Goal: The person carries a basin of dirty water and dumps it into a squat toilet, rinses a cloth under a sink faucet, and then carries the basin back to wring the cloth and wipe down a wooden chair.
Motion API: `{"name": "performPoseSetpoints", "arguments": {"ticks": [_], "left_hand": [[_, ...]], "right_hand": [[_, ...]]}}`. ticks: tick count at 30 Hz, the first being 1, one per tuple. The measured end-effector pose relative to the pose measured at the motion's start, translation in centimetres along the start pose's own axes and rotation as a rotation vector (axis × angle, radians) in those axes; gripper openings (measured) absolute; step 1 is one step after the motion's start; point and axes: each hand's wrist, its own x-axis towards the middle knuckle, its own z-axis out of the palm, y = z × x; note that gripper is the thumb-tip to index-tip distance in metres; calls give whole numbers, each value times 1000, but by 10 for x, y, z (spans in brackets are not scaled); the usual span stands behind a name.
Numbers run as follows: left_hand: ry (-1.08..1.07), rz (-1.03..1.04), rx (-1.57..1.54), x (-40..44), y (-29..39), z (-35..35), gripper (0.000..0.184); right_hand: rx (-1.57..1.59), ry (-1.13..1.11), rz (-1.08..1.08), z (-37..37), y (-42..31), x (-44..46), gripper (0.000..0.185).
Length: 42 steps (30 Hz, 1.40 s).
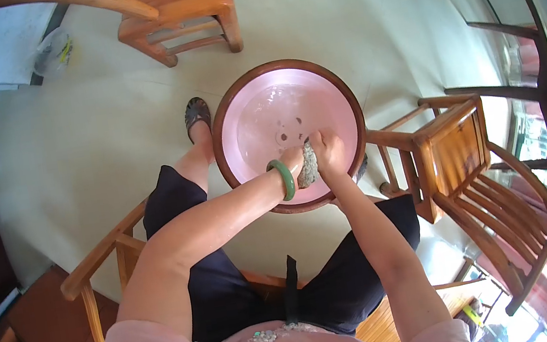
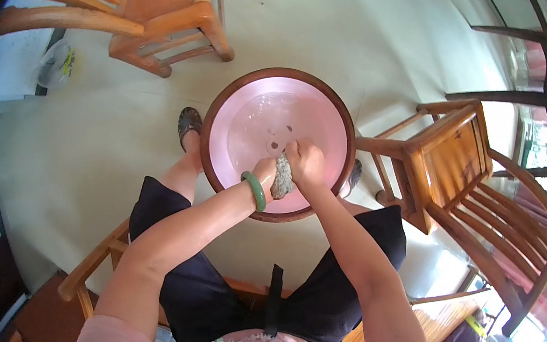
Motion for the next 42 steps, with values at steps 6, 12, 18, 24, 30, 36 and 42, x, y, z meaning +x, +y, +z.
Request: {"name": "performPoseSetpoints", "arguments": {"ticks": [6, 12, 18, 24, 30, 36, 42], "left_hand": [[-52, 93, -94, -4, 31, 7, 23], [-216, -153, 115, 3, 30, 0, 38], [-177, 147, 190, -7, 6, 9, 24], [-16, 115, 154, 9, 7, 8, 21], [-162, 144, 101, 11, 38, -9, 31], [-83, 36, 224, -26, 46, 16, 36], [19, 129, 6, -28, 18, 30, 13]], "right_hand": [[183, -43, 175, -12, -24, -13, 18], [179, 42, -395, -22, -57, -38, 14], [76, 55, -353, -14, -14, -15, 14], [109, 30, -74, -14, -11, 0, 21], [280, 119, -255, -13, -59, -25, 13], [143, 17, -580, -19, -69, -35, 15], [226, 36, 213, -16, -32, 10, 19]]}}
